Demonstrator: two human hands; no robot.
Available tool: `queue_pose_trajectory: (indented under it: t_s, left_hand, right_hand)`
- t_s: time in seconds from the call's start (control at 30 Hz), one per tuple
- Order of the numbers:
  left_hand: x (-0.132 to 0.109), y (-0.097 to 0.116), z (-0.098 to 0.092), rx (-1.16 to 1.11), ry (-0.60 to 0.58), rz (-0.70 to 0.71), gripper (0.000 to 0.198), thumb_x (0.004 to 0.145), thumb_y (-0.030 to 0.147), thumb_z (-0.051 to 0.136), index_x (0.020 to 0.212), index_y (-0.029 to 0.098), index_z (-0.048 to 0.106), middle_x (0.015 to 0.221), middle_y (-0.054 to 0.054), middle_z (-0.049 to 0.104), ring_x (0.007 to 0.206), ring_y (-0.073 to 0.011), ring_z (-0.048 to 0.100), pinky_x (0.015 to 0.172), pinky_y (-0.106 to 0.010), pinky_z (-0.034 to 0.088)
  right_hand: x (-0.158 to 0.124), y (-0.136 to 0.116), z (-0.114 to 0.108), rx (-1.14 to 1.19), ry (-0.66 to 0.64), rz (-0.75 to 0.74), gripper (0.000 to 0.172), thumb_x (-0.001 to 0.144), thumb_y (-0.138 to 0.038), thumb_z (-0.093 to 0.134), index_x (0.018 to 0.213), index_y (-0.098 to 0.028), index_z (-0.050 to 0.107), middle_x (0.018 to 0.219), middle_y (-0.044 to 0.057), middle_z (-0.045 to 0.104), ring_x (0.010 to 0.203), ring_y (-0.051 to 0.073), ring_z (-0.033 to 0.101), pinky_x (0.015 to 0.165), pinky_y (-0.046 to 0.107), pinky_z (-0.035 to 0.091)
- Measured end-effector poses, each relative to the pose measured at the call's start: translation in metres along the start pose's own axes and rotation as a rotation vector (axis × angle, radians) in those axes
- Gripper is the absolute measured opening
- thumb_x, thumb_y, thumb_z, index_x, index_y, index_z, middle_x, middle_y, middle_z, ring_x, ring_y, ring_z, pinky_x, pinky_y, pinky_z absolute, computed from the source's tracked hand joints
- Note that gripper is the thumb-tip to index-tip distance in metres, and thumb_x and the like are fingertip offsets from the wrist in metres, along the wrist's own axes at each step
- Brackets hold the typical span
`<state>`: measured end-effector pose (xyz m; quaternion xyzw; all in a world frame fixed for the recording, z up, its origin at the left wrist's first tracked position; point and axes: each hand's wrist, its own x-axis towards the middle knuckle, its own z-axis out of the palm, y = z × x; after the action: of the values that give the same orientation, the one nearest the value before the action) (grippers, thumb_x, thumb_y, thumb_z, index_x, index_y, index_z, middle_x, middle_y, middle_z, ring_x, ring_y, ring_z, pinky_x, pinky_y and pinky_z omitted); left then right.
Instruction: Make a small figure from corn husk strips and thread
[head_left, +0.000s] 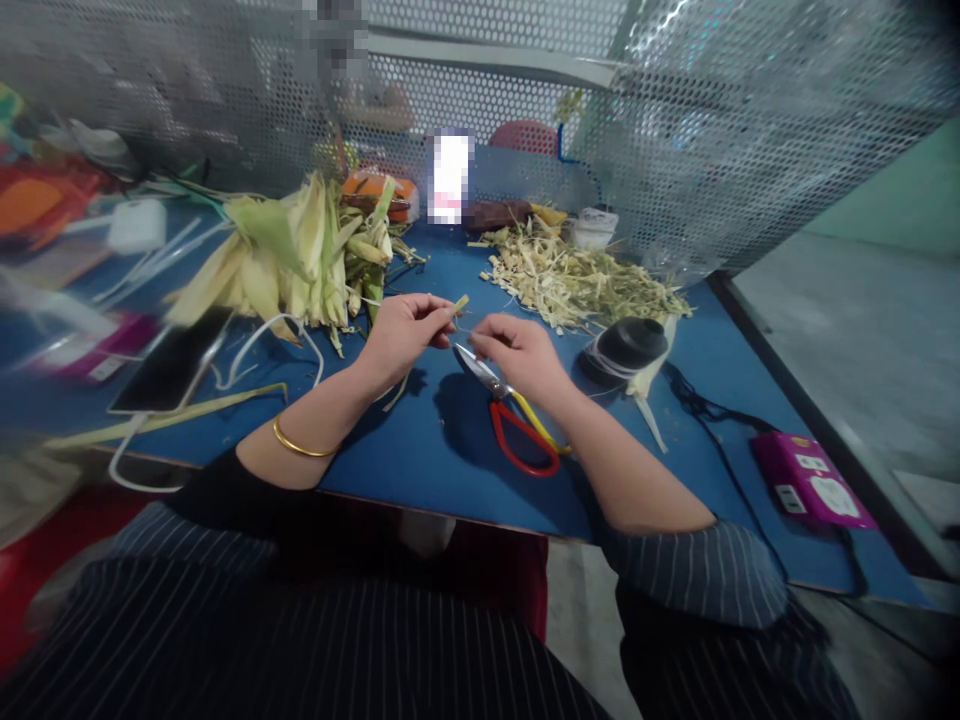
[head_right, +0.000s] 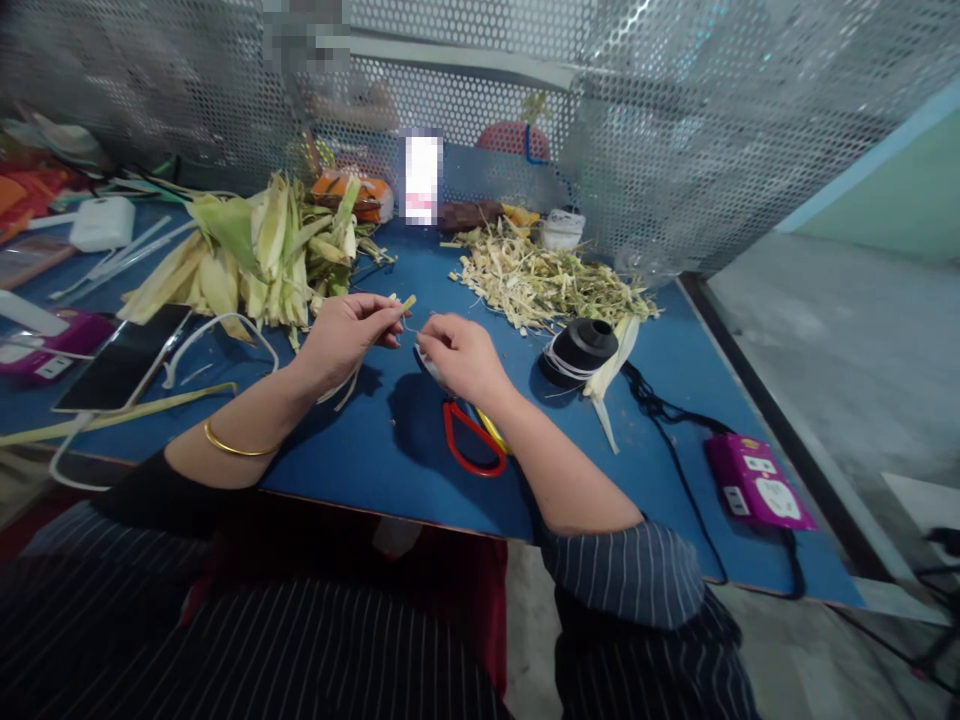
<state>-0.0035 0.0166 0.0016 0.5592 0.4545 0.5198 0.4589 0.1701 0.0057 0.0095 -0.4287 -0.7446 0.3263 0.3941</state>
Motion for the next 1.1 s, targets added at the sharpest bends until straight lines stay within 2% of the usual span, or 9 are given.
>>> queue_pose_trajectory:
  t_s: [0.07, 0.13, 0.2, 0.3, 0.5, 0.67, 0.9, 1.0, 1.1]
  left_hand:
    - [-0.001, 0.002, 0.000, 0.020, -0.013, -0.020, 0.020, 0.075, 0.031, 0.068, 0.078, 0.011, 0.070, 0.066, -0.003, 0.064, 0.052, -0.0080, 0.056, 0.054, -0.022, 0.051]
    - [-0.002, 0.004, 0.001, 0.031, -0.050, -0.044, 0.019, 0.074, 0.029, 0.068, 0.079, 0.011, 0.070, 0.067, -0.003, 0.065, 0.053, -0.0082, 0.056, 0.055, -0.022, 0.051]
    - [-0.004, 0.006, 0.002, 0.054, -0.081, -0.044, 0.019, 0.075, 0.029, 0.068, 0.079, 0.010, 0.071, 0.068, -0.004, 0.066, 0.055, -0.0082, 0.057, 0.056, -0.022, 0.050]
    - [-0.005, 0.006, 0.002, 0.120, -0.083, -0.007, 0.022, 0.075, 0.031, 0.066, 0.082, 0.010, 0.071, 0.069, -0.005, 0.068, 0.054, -0.0089, 0.057, 0.056, -0.022, 0.049]
    - [-0.008, 0.006, 0.001, 0.496, -0.118, 0.190, 0.017, 0.077, 0.020, 0.057, 0.079, 0.015, 0.074, 0.057, 0.000, 0.064, 0.053, -0.0111, 0.054, 0.055, -0.023, 0.041]
    - [-0.010, 0.007, 0.001, 0.596, -0.218, 0.230, 0.019, 0.073, 0.012, 0.056, 0.069, 0.019, 0.074, 0.055, 0.000, 0.063, 0.053, -0.0114, 0.053, 0.058, -0.024, 0.038]
    - [-0.012, 0.010, -0.001, 0.387, -0.559, 0.108, 0.015, 0.077, 0.019, 0.059, 0.080, 0.017, 0.073, 0.065, -0.002, 0.068, 0.056, -0.0120, 0.060, 0.057, -0.023, 0.046]
    - [-0.013, 0.013, 0.000, 0.236, -0.572, 0.062, 0.012, 0.078, 0.022, 0.062, 0.081, 0.015, 0.071, 0.069, -0.004, 0.068, 0.057, -0.0112, 0.061, 0.059, -0.024, 0.050]
    - [-0.012, 0.013, 0.002, 0.139, -0.463, 0.070, 0.013, 0.080, 0.026, 0.062, 0.079, 0.014, 0.067, 0.068, -0.003, 0.065, 0.057, -0.0104, 0.060, 0.059, -0.024, 0.050]
  right_hand:
    - [0.000, -0.003, -0.002, 0.027, 0.104, -0.202, 0.016, 0.082, -0.022, 0.058, 0.066, -0.019, 0.058, 0.093, 0.005, 0.065, 0.090, 0.018, 0.058, 0.079, 0.034, 0.045]
    - [0.000, -0.005, -0.002, 0.149, 0.069, -0.267, 0.016, 0.087, -0.026, 0.054, 0.073, -0.020, 0.058, 0.101, 0.006, 0.064, 0.095, 0.018, 0.058, 0.083, 0.035, 0.045]
    - [-0.001, -0.006, -0.001, 0.228, -0.038, -0.236, 0.018, 0.091, -0.028, 0.049, 0.077, -0.020, 0.056, 0.088, 0.004, 0.064, 0.085, 0.015, 0.058, 0.079, 0.033, 0.045]
    - [-0.003, -0.008, 0.001, 0.129, -0.134, -0.197, 0.020, 0.092, -0.027, 0.047, 0.074, -0.019, 0.051, 0.072, 0.000, 0.057, 0.071, 0.012, 0.052, 0.071, 0.028, 0.042]
    - [-0.009, -0.015, -0.001, -0.042, -0.199, -0.226, 0.018, 0.090, -0.023, 0.045, 0.073, -0.020, 0.048, 0.069, -0.001, 0.052, 0.063, 0.011, 0.044, 0.062, 0.026, 0.035]
    - [-0.004, -0.013, -0.007, 0.098, -0.190, -0.119, 0.019, 0.087, -0.025, 0.049, 0.069, -0.020, 0.053, 0.066, -0.001, 0.056, 0.064, 0.012, 0.048, 0.065, 0.027, 0.038]
    - [0.006, 0.002, -0.012, 0.714, -0.128, 0.172, 0.017, 0.079, -0.028, 0.059, 0.066, -0.020, 0.051, 0.061, -0.002, 0.054, 0.056, 0.010, 0.050, 0.059, 0.025, 0.041]
    - [0.007, 0.006, -0.012, 0.874, -0.144, 0.261, 0.015, 0.076, -0.026, 0.060, 0.068, -0.020, 0.049, 0.061, -0.004, 0.052, 0.057, 0.010, 0.051, 0.058, 0.024, 0.042]
    - [0.008, 0.010, -0.009, 0.907, -0.078, 0.323, 0.015, 0.074, -0.025, 0.061, 0.068, -0.019, 0.048, 0.062, -0.004, 0.052, 0.057, 0.008, 0.050, 0.058, 0.022, 0.043]
